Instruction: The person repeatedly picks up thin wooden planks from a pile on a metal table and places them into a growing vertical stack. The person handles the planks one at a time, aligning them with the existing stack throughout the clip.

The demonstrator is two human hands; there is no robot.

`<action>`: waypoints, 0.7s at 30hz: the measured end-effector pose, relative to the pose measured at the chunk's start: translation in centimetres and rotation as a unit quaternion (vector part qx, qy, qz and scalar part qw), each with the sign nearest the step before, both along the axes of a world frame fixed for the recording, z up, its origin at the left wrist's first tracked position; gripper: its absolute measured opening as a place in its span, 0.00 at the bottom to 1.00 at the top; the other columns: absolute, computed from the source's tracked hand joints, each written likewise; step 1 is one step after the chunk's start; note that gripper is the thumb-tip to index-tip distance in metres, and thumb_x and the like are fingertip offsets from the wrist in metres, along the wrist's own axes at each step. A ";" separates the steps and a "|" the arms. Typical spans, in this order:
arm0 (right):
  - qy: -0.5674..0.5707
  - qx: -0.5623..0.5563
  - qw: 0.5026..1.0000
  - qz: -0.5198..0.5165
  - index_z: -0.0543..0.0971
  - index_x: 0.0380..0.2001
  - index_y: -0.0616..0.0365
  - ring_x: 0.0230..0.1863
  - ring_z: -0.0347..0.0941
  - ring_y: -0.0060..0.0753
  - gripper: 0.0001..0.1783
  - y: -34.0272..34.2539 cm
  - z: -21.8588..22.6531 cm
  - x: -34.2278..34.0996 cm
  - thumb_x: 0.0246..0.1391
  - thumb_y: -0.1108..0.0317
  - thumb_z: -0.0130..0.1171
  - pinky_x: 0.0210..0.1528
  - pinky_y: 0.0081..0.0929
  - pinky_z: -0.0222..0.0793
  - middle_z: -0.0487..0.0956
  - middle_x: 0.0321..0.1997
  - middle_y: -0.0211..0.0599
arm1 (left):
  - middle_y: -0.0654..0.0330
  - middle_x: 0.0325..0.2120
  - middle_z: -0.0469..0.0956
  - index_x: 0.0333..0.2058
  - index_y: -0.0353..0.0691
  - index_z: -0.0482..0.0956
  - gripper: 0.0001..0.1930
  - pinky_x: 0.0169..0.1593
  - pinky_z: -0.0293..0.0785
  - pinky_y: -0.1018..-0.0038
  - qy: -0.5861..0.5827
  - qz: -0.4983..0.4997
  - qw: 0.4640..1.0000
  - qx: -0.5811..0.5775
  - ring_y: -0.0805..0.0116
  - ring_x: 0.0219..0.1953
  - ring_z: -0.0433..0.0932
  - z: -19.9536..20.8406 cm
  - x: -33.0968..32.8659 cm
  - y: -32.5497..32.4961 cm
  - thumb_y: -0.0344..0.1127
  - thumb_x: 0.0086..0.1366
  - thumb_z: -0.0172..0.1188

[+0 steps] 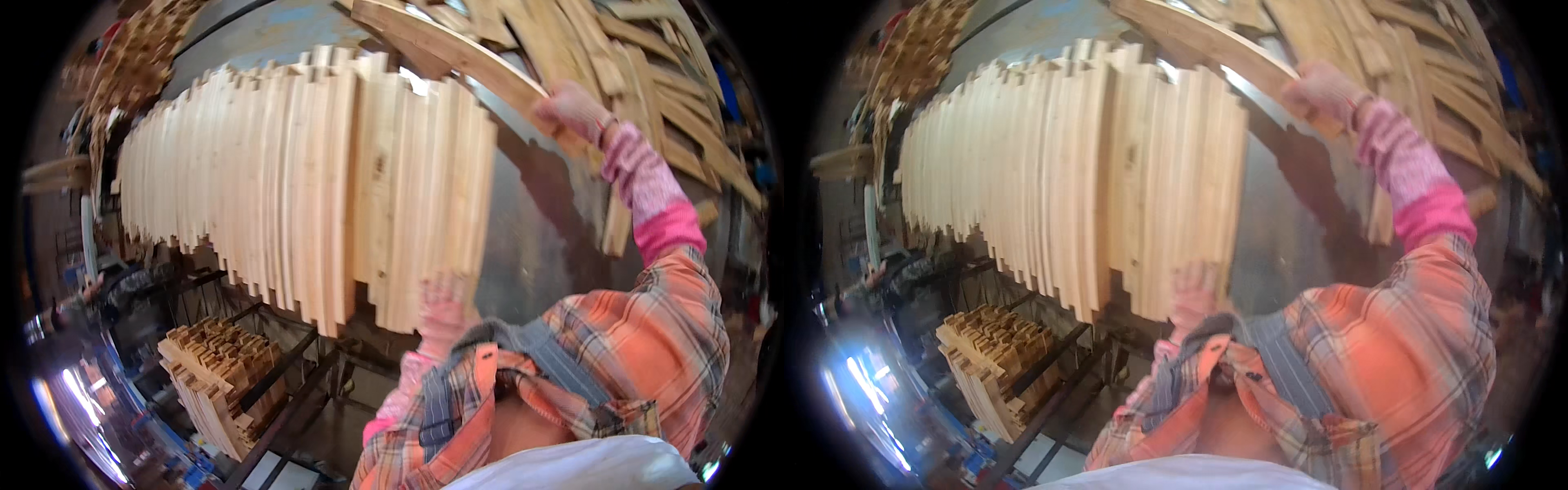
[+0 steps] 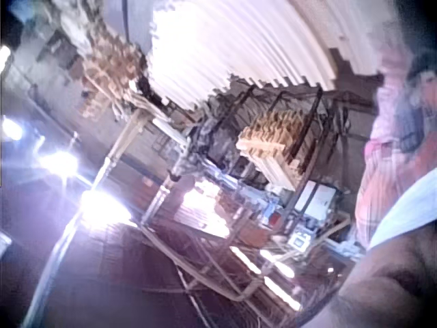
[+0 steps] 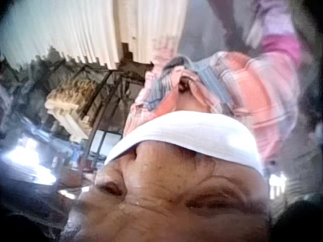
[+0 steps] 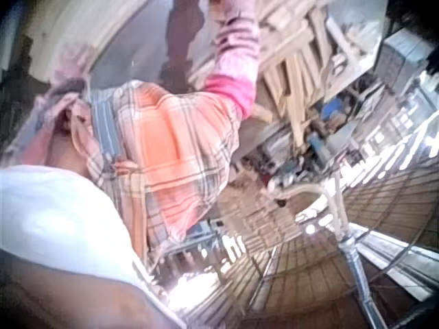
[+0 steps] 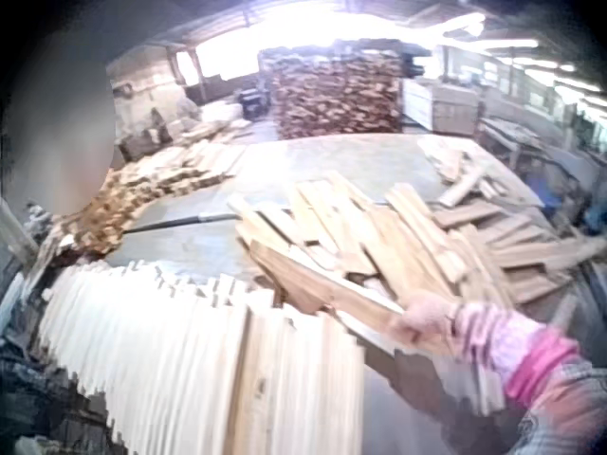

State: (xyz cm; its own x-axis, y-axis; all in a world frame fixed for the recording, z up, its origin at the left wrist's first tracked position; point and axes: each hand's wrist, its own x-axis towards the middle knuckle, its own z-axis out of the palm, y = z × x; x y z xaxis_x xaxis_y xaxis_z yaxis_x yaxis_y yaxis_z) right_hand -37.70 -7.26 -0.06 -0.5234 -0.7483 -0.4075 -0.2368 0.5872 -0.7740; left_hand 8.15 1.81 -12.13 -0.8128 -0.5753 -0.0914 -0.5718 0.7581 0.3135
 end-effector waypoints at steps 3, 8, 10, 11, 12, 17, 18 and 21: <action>-0.151 0.041 0.988 -0.020 0.83 0.35 0.63 0.28 0.80 0.29 0.11 14.9 -0.7 2.8 0.50 0.68 0.67 0.30 0.30 0.78 0.83 0.29 0.35 | 0.49 0.70 0.63 0.67 0.45 0.71 0.44 0.77 0.43 0.47 0.012 0.034 0.999 0.019 0.48 0.74 0.56 3.0 0.1 -0.5 0.56 0.50 0.65; -0.204 0.049 0.963 -0.170 0.83 0.44 0.62 0.34 0.81 0.30 0.17 34.0 -3.7 12.6 0.49 0.69 0.66 0.39 0.31 0.79 0.84 0.36 0.36 | 0.48 0.70 0.60 0.69 0.43 0.66 0.47 0.77 0.43 0.50 -0.054 0.040 0.998 -0.017 0.45 0.74 0.54 4.5 -0.6 -0.9 0.53 0.50 0.68; -0.157 0.095 0.970 -0.162 0.83 0.47 0.59 0.42 0.83 0.41 0.20 35.8 -3.5 16.3 0.48 0.66 0.66 0.47 0.38 0.79 0.84 0.42 0.45 | 0.51 0.71 0.59 0.69 0.44 0.65 0.46 0.78 0.42 0.51 -0.090 0.059 0.994 -0.006 0.47 0.74 0.54 5.1 -0.7 -1.2 0.52 0.52 0.68; -0.104 0.133 0.977 -0.131 0.83 0.48 0.57 0.46 0.83 0.46 0.22 35.4 -2.8 18.1 0.47 0.65 0.67 0.51 0.40 0.78 0.84 0.45 0.49 | 0.48 0.70 0.59 0.68 0.43 0.66 0.44 0.76 0.48 0.50 -0.085 0.059 0.994 -0.026 0.45 0.73 0.56 6.0 -1.4 -0.9 0.49 0.53 0.68; -0.061 0.110 0.988 -0.092 0.80 0.52 0.58 0.49 0.82 0.49 0.27 35.2 -3.8 19.6 0.47 0.62 0.68 0.54 0.42 0.77 0.83 0.47 0.52 | 0.46 0.69 0.59 0.67 0.41 0.67 0.42 0.74 0.51 0.50 -0.094 0.081 0.992 -0.020 0.44 0.72 0.57 6.6 -2.2 -0.5 0.49 0.55 0.68; 0.049 0.160 0.980 0.111 0.57 0.70 0.62 0.60 0.75 0.54 0.55 29.5 -6.4 26.0 0.45 0.55 0.76 0.63 0.43 0.72 0.77 0.60 0.49 | 0.41 0.64 0.66 0.62 0.33 0.70 0.37 0.69 0.60 0.49 0.068 0.041 0.996 0.028 0.40 0.68 0.62 7.9 -8.0 2.4 0.47 0.58 0.67; 0.029 0.179 0.974 0.139 0.53 0.72 0.63 0.62 0.74 0.55 0.59 28.8 -5.5 26.5 0.45 0.55 0.77 0.65 0.43 0.71 0.75 0.63 0.49 | 0.41 0.63 0.68 0.62 0.32 0.70 0.36 0.69 0.60 0.49 0.073 0.029 0.996 0.041 0.40 0.68 0.63 7.9 -9.3 3.3 0.47 0.59 0.67; 0.018 0.164 0.976 0.143 0.47 0.75 0.65 0.65 0.71 0.56 0.67 30.7 -6.6 28.2 0.42 0.54 0.79 0.67 0.43 0.69 0.73 0.63 0.55 | 0.41 0.61 0.70 0.61 0.30 0.71 0.36 0.69 0.61 0.51 0.061 -0.013 0.998 -0.013 0.38 0.67 0.64 6.8 -10.5 3.3 0.46 0.58 0.67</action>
State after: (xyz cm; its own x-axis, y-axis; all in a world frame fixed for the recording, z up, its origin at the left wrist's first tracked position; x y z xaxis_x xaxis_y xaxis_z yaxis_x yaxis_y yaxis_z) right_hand -9.49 23.40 -6.63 -0.3308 -0.6979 -0.6352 -0.4507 0.7082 -0.5434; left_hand -2.31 5.14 -5.33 -0.8317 -0.5548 0.0240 -0.5107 0.7811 0.3591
